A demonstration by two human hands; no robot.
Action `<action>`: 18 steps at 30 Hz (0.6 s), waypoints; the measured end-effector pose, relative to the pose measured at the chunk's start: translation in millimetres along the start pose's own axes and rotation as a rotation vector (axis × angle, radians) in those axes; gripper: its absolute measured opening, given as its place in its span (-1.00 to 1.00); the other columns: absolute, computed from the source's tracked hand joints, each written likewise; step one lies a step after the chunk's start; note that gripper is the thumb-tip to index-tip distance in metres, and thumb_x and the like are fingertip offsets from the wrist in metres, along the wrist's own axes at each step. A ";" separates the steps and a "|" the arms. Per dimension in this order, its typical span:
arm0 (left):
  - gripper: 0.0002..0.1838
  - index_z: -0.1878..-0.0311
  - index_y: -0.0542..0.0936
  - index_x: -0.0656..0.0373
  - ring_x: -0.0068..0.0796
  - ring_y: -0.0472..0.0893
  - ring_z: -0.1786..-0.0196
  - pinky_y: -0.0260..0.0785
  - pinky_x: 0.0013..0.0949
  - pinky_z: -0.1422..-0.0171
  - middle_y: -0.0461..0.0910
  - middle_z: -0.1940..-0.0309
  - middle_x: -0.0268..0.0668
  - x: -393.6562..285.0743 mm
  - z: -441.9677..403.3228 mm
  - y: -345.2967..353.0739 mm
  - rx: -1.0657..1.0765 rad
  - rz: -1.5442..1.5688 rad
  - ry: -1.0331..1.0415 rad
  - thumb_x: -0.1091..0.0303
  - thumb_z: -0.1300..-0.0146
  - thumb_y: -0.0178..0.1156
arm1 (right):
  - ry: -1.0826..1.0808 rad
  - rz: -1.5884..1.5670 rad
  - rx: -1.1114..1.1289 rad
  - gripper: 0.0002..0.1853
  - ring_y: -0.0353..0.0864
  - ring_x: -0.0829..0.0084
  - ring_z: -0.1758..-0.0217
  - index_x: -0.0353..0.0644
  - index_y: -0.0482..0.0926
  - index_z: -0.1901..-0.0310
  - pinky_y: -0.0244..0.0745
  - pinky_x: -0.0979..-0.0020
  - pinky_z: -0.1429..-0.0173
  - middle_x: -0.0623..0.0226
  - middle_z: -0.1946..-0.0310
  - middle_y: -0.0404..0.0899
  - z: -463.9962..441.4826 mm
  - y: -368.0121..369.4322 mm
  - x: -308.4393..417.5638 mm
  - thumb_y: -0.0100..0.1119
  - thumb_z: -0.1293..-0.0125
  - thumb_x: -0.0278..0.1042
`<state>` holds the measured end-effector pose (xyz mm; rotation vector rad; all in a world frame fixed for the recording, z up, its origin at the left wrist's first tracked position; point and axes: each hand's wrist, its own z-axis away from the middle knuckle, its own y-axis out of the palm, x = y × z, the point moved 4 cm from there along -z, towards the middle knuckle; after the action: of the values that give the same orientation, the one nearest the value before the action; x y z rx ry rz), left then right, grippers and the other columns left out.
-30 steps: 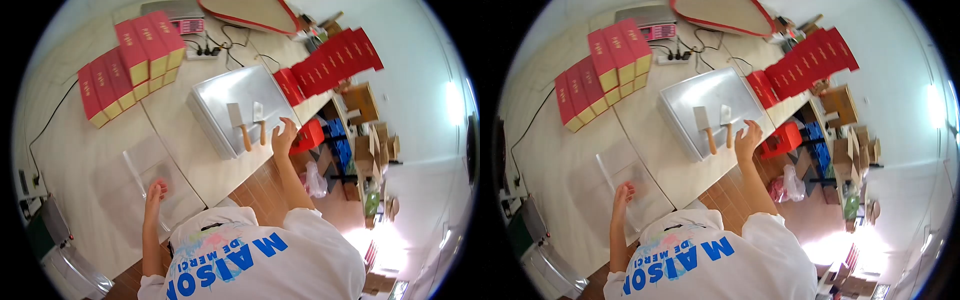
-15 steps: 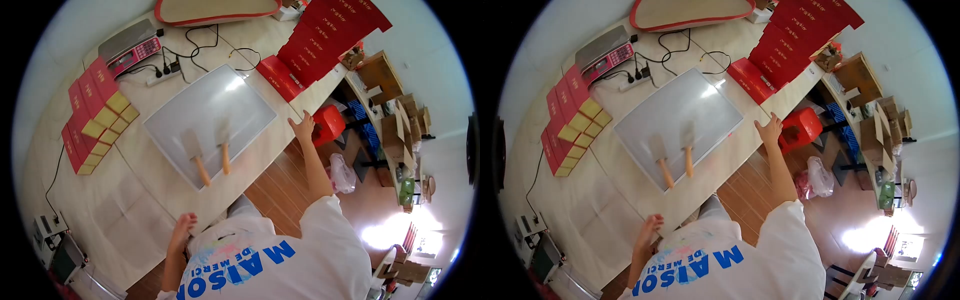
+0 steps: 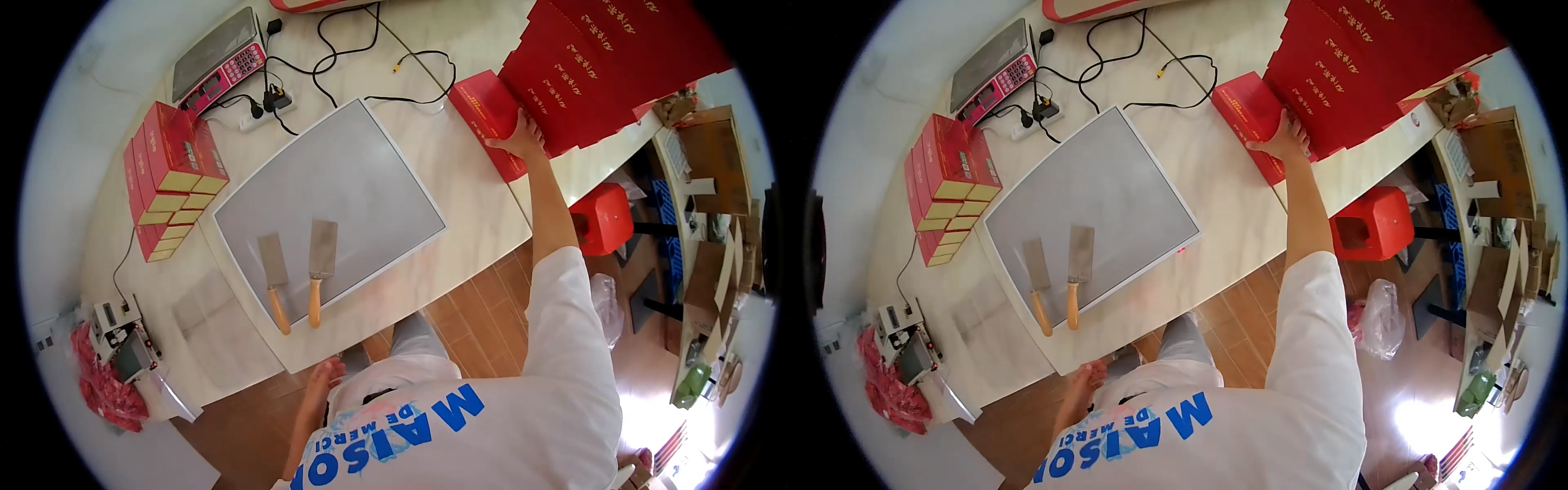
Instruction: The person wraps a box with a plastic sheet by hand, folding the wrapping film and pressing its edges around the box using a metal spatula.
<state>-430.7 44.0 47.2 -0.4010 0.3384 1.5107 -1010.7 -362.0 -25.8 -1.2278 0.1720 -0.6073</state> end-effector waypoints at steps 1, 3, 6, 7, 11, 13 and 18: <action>-0.56 -0.21 0.51 0.13 -0.43 0.55 -0.09 0.34 -0.32 -0.21 0.59 -0.05 -0.27 -3.2 2.9 6.5 -0.007 0.006 -0.027 0.00 -0.53 -0.06 | -0.001 0.020 0.022 0.52 -0.17 -0.17 -0.60 0.14 -0.33 -0.59 -0.15 -0.16 -0.56 -0.11 -0.57 -0.25 -3.6 -0.3 0.0 0.47 0.30 0.51; -0.56 -0.19 0.51 0.13 -0.45 0.55 -0.08 0.33 -0.33 -0.23 0.58 -0.02 -0.29 -20.3 12.2 23.9 -0.006 -0.015 -0.012 -0.01 -0.54 -0.07 | -0.010 0.012 0.034 0.51 -0.17 -0.17 -0.60 0.15 -0.33 -0.59 -0.15 -0.15 -0.56 -0.11 -0.57 -0.26 -4.3 -3.6 -2.2 0.47 0.29 0.50; -0.55 -0.18 0.50 0.14 -0.46 0.54 -0.08 0.33 -0.33 -0.25 0.57 0.01 -0.30 -30.5 15.8 38.7 0.017 -0.033 0.021 -0.02 -0.54 -0.08 | -0.028 0.040 0.029 0.49 -0.16 -0.17 -0.60 0.16 -0.33 -0.59 -0.15 -0.14 -0.56 -0.13 -0.57 -0.26 -4.4 -4.6 -4.6 0.46 0.27 0.48; -0.55 -0.18 0.50 0.15 -0.46 0.53 -0.08 0.34 -0.32 -0.25 0.58 -0.01 -0.29 -31.4 13.9 40.2 0.036 -0.038 0.041 -0.02 -0.55 -0.08 | -0.032 0.068 0.015 0.48 -0.15 -0.18 -0.59 0.17 -0.32 -0.59 -0.15 -0.14 -0.56 -0.15 -0.57 -0.25 -3.7 -3.8 -4.1 0.46 0.25 0.48; -0.55 -0.19 0.50 0.18 -0.46 0.55 -0.07 0.39 -0.33 -0.22 0.58 -0.02 -0.28 -28.2 11.6 33.2 0.031 -0.061 0.047 0.01 -0.55 -0.07 | 0.015 0.061 0.003 0.44 -0.04 -0.22 -0.55 0.18 -0.26 -0.59 -0.11 -0.16 -0.53 -0.25 -0.52 -0.14 20.9 7.0 -1.5 0.46 0.24 0.47; -0.62 -0.17 0.50 0.16 -0.48 0.55 -0.07 0.37 -0.40 -0.19 0.58 0.02 -0.31 -22.0 10.3 27.9 0.065 0.117 0.085 0.09 -0.56 -0.07 | 0.037 0.037 -0.127 0.39 0.10 -0.25 -0.47 0.16 -0.14 -0.58 0.01 -0.17 -0.48 -0.32 -0.44 0.00 45.0 16.6 -8.1 0.48 0.25 0.44; -0.64 -0.17 0.49 0.18 -0.50 0.56 -0.05 0.37 -0.44 -0.20 0.57 0.03 -0.31 -4.2 0.6 -0.2 0.082 0.251 0.143 0.12 -0.57 -0.06 | 0.078 -0.235 -0.288 0.32 0.36 -0.19 -0.30 0.03 0.10 -0.50 0.31 -0.11 -0.32 -0.23 -0.26 0.33 123.2 29.5 -44.9 0.54 0.30 0.42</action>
<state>-430.7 40.5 49.7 -0.4142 0.5791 1.7101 -983.7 -230.5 -19.0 -1.5160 0.1863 -0.8575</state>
